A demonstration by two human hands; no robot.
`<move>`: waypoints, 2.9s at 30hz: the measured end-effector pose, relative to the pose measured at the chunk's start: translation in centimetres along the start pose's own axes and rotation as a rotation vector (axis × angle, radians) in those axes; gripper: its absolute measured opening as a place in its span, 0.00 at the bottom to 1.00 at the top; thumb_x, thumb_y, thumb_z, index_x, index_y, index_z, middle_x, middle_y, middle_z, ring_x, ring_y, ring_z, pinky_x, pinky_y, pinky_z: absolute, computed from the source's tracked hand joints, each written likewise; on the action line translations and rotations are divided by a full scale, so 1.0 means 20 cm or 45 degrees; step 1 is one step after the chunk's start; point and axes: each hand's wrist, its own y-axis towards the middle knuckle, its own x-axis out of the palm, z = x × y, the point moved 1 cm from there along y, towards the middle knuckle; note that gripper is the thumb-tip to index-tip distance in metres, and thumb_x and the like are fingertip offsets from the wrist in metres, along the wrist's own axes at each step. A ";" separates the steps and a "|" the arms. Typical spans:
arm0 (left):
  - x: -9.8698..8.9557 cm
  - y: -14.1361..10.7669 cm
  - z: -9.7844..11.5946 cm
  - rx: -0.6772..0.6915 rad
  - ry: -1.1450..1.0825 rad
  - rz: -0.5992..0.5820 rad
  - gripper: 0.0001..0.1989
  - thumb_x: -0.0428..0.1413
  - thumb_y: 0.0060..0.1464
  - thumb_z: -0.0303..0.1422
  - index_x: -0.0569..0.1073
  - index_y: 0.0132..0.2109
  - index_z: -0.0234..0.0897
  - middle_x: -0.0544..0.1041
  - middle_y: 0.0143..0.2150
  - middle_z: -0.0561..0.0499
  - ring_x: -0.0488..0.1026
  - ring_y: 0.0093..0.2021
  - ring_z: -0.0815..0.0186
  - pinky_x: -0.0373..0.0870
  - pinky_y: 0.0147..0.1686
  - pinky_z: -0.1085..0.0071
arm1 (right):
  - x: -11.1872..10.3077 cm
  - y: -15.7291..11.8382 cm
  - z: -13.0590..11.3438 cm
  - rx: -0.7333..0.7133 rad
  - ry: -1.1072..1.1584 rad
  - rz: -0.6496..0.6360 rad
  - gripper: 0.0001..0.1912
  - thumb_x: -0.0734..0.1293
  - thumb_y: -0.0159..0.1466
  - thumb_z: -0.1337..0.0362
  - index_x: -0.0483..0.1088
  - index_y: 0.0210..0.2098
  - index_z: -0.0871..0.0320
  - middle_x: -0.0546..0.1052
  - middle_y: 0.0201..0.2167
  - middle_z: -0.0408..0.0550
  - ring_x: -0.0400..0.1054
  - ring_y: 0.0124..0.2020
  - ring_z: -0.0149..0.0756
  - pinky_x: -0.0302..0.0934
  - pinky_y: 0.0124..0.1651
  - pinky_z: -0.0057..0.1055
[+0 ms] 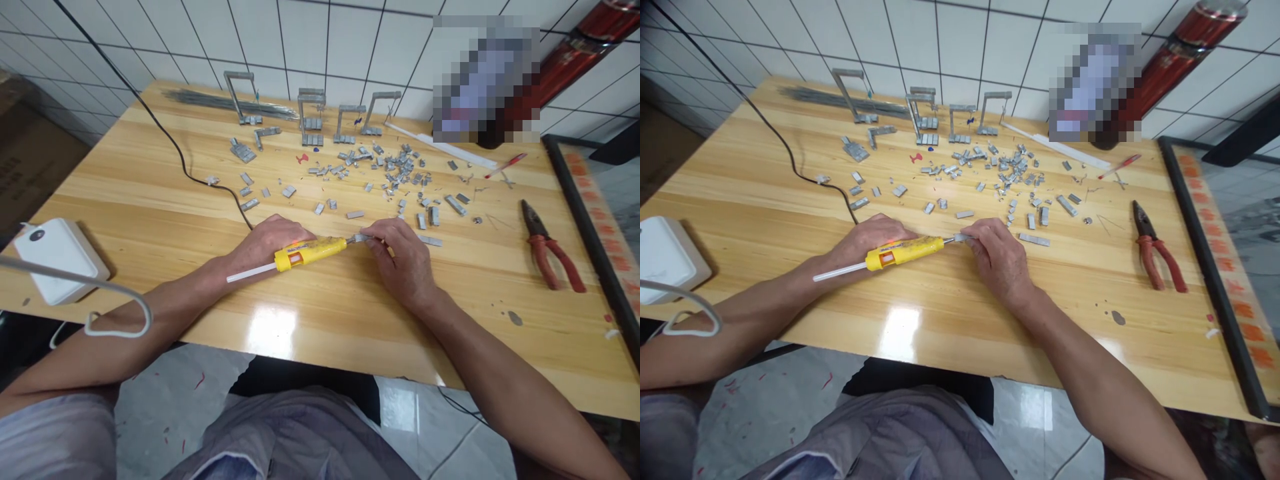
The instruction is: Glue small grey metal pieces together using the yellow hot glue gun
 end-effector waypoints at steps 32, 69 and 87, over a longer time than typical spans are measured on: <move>-0.04 0.01 0.01 -0.024 0.054 -0.074 0.19 0.48 0.78 0.43 0.81 0.53 0.39 0.87 0.45 0.46 0.84 0.43 0.61 0.69 0.43 0.63 | 0.01 0.00 0.00 -0.022 -0.015 0.002 0.10 0.65 0.76 0.69 0.76 0.51 0.50 0.83 0.44 0.49 0.79 0.48 0.40 0.74 0.48 0.40; -0.03 0.01 0.00 0.056 0.077 -0.032 0.17 0.49 0.78 0.40 0.80 0.54 0.38 0.87 0.44 0.47 0.84 0.42 0.62 0.70 0.43 0.65 | 0.00 0.00 -0.02 -0.028 -0.058 -0.046 0.11 0.68 0.74 0.71 0.75 0.53 0.52 0.84 0.44 0.48 0.79 0.39 0.37 0.74 0.42 0.35; -0.03 0.00 0.00 -0.091 0.040 -0.094 0.15 0.51 0.76 0.41 0.81 0.51 0.42 0.87 0.43 0.48 0.83 0.43 0.61 0.71 0.46 0.64 | -0.01 0.00 -0.02 0.041 0.018 -0.032 0.10 0.67 0.75 0.68 0.76 0.53 0.51 0.84 0.43 0.48 0.78 0.37 0.38 0.74 0.41 0.37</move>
